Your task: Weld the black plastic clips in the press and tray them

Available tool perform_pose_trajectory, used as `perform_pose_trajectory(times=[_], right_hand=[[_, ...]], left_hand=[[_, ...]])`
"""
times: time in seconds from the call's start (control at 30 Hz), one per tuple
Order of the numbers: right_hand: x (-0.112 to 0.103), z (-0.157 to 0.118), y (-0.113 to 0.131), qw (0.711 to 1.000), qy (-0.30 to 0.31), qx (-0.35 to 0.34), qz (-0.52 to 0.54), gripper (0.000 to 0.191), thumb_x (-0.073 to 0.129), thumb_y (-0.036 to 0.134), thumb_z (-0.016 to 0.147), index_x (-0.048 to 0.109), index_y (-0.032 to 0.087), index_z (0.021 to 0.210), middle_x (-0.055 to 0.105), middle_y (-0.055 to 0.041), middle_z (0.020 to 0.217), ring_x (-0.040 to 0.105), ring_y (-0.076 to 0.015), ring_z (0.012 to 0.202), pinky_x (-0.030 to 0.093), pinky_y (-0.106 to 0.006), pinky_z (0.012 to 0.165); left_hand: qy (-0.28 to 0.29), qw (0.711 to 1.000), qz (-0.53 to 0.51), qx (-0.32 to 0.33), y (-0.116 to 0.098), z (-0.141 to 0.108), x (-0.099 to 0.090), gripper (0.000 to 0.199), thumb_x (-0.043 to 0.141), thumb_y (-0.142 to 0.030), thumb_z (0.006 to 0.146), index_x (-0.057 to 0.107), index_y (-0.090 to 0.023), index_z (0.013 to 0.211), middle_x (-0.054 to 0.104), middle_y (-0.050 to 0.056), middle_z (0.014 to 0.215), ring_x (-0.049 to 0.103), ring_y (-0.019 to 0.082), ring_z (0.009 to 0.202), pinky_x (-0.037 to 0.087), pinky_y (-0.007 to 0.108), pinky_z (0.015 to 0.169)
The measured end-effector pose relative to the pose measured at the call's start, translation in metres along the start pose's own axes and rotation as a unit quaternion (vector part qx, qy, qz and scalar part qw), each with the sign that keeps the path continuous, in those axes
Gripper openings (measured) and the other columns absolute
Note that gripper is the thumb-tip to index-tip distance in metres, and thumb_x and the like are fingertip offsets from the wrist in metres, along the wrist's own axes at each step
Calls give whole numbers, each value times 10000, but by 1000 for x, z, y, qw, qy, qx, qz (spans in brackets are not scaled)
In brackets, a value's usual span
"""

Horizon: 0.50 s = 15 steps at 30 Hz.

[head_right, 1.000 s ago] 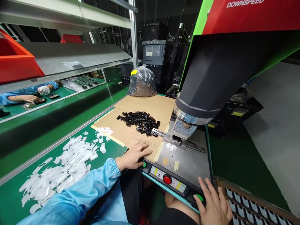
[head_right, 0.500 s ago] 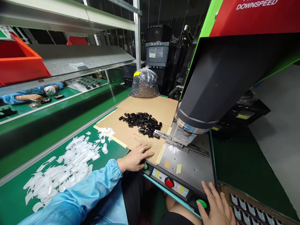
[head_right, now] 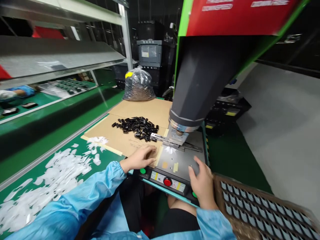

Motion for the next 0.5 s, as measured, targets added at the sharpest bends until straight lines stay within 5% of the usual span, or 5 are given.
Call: perform_pose_trajectory(times=[0.27,0.5], right_hand=[[65,72,28,992,12,64,108,671,619,412,873,516,147,1480,692,-189,1385,666,-307,1089,555,-494,966],[84,93,33,991,29,110,71,504,680,445,834,588,170,1246,745,-129,1047,677,-269,899,531,-376,808]], left_hand=[[-63,982,-143,-103,-4,90,51,657,804,-261,876,560,-167,1479,688,159,1285,698,240,1032,608,430,959],[-57,968,-199,-144,-4,128,70,687,773,-181,848,545,-163,1495,755,72,1020,663,170,783,573,341,878]])
Point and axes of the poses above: each hand's wrist, its own z-axis towards the middle knuckle, its own x-axis out of the palm, y = z × x, the point moved 3 cm from there along z, towards the middle knuckle
